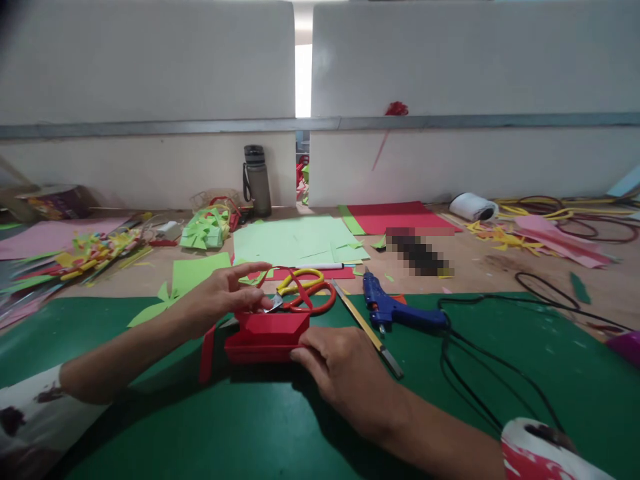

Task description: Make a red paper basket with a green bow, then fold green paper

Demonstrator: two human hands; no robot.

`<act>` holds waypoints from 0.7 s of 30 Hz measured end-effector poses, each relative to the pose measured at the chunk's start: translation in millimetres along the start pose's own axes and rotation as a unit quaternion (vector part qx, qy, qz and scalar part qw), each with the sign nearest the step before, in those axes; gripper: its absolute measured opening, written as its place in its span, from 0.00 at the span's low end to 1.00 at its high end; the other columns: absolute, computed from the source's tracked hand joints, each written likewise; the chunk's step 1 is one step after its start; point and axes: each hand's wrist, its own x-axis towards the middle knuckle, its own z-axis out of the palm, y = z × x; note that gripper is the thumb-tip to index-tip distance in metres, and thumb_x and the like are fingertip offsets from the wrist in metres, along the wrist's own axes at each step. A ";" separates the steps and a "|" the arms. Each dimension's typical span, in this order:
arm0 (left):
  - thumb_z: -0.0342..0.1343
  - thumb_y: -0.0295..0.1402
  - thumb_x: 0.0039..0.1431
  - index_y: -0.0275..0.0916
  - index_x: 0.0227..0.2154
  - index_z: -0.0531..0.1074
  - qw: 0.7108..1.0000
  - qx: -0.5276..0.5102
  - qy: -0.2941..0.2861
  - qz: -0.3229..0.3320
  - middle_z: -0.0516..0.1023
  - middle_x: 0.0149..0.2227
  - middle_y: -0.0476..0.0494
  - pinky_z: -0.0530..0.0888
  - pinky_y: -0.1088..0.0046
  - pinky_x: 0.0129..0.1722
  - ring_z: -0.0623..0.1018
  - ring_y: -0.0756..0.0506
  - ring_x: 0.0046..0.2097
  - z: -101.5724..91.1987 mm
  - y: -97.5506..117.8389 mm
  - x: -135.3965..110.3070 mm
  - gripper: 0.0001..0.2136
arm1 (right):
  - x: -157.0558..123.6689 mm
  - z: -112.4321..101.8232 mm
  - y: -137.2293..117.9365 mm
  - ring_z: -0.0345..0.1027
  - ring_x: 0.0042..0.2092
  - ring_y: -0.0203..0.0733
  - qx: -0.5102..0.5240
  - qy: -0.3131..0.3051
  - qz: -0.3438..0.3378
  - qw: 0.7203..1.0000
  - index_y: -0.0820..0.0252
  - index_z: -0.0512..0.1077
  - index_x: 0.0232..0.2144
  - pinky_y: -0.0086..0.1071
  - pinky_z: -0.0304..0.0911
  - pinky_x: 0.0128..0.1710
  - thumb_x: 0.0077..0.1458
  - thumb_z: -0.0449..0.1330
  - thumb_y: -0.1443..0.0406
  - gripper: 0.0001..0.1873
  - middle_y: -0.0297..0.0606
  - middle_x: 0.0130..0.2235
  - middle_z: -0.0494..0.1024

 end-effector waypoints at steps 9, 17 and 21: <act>0.60 0.34 0.53 0.43 0.55 0.66 0.983 0.070 -0.157 0.058 0.73 0.52 0.43 0.69 0.69 0.46 0.73 0.42 0.50 -23.6 4.8 1.0 0.25 | 1.6 -2.2 -0.3 0.64 0.26 0.34 -0.004 -0.002 -0.001 1.000 0.60 0.70 0.26 0.28 0.53 0.27 0.60 0.53 0.65 0.11 0.33 0.26 0.74; 0.53 0.21 0.46 0.48 0.55 0.67 0.943 0.250 -0.184 0.124 0.77 0.41 0.49 0.70 0.73 0.38 0.74 0.46 0.40 -32.3 7.8 -0.1 0.30 | 3.9 -2.3 0.1 0.63 0.26 0.34 0.002 0.000 -0.004 1.000 0.61 0.71 0.27 0.27 0.53 0.27 0.60 0.53 0.66 0.11 0.33 0.25 0.73; 0.53 0.26 0.51 0.44 0.50 0.72 0.960 0.202 -0.166 0.098 0.77 0.46 0.48 0.69 0.75 0.36 0.74 0.46 0.41 -22.1 5.1 1.8 0.22 | 4.1 -3.3 -1.1 0.64 0.26 0.34 0.007 0.000 0.002 1.000 0.61 0.71 0.27 0.27 0.54 0.27 0.60 0.53 0.65 0.11 0.33 0.25 0.74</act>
